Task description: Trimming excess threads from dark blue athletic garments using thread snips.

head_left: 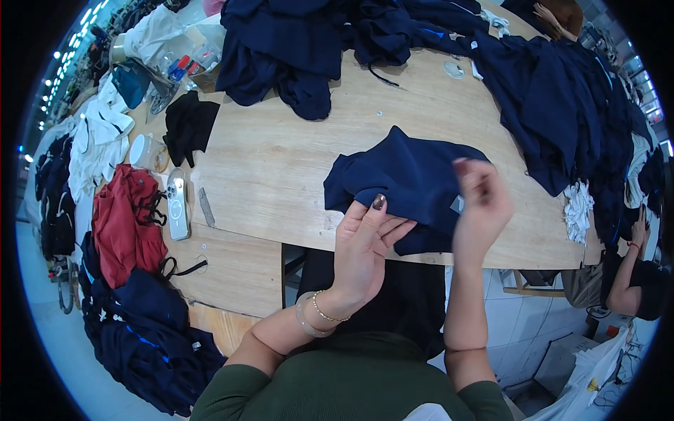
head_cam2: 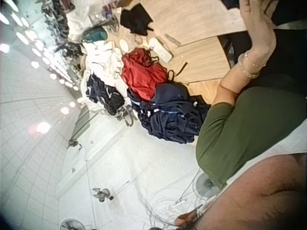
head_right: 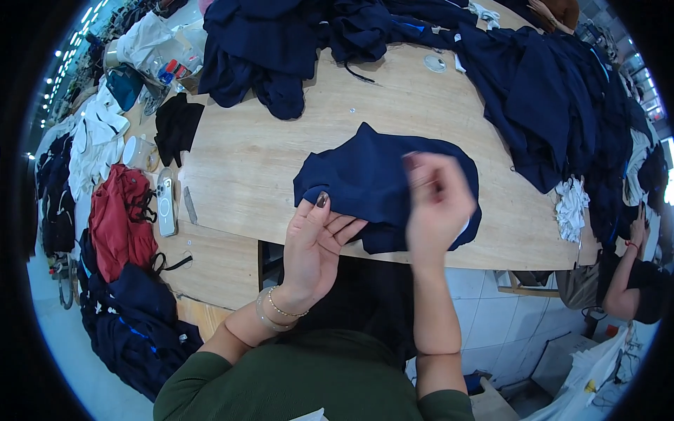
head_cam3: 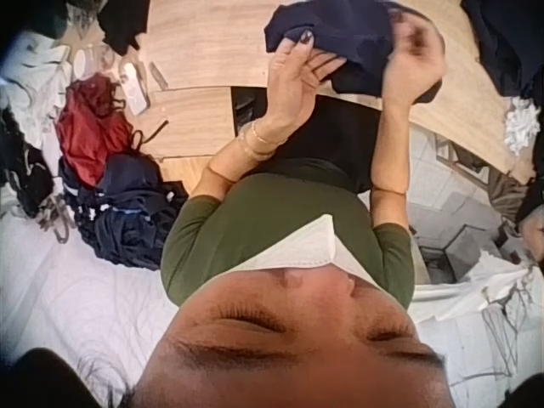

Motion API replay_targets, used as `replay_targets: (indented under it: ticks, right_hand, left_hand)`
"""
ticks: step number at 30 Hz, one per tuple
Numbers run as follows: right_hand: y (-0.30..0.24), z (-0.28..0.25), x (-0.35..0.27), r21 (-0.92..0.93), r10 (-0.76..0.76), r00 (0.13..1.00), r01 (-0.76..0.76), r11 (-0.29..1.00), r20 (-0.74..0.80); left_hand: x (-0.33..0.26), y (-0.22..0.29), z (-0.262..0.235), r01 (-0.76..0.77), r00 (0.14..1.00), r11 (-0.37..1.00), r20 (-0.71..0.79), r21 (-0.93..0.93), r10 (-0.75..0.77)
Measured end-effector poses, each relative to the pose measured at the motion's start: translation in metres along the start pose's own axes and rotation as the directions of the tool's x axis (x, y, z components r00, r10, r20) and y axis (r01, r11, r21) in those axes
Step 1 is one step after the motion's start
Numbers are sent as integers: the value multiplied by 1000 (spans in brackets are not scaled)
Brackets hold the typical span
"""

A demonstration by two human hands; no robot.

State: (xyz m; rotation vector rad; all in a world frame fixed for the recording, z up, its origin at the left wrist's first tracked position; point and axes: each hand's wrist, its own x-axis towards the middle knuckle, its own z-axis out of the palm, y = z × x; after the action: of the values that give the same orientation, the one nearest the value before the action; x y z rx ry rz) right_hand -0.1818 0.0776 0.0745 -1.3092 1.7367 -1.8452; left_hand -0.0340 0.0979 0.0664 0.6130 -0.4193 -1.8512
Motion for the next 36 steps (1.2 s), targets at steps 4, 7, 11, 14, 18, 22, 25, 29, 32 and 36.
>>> replay_targets:
  ticks: [4, 7, 11, 14, 18, 22, 25, 29, 32, 36]
  right_hand:
    - [30, -49, 24, 284, 294, 955, -269, 920, -47]
    - [3, -24, 5, 71, 88, 996, -88, 994, 8]
    - [-19, -4, -18, -71, -126, 908, 168, 983, 399]
    - [10, -9, -9, -173, -44, 988, 70, 982, 149]
    - [0, -27, -10, -187, 17, 995, 2, 982, 97]
    - [-1, -5, -43, -224, -82, 920, 178, 958, 382]
    - [18, -8, -37, -114, -15, 934, 60, 992, 358]
    - [9, -11, -26, -28, 152, 911, -153, 988, 384]
    - [4, -13, -20, 2, 153, 874, -174, 985, 460]
    - [-3, -18, -5, 84, 216, 820, -305, 949, 530]
  left_hand:
    - [0, -2, 0, 11, 1000, 1000, -25, -13, -11]
    - [2, -3, -5, 15, 999, 1000, -35, 0, -15]
    - [3, -4, -9, 14, 998, 1000, -63, 0, -14]
    - [1, -7, -13, 19, 998, 1000, -61, 2, -19]
    - [2, 0, -17, 44, 997, 997, -54, -65, -48]
    - [2, 9, -14, 83, 997, 995, 1, -60, -83]
    - [7, 8, -15, 26, 999, 969, 22, 246, -33]
    - [16, 2, -39, -474, 791, 121, 361, 872, 494]
    - [32, 1, -23, -560, 590, -87, 470, 824, 657]
    - [33, 11, -19, -610, 757, 168, 506, 775, 412]
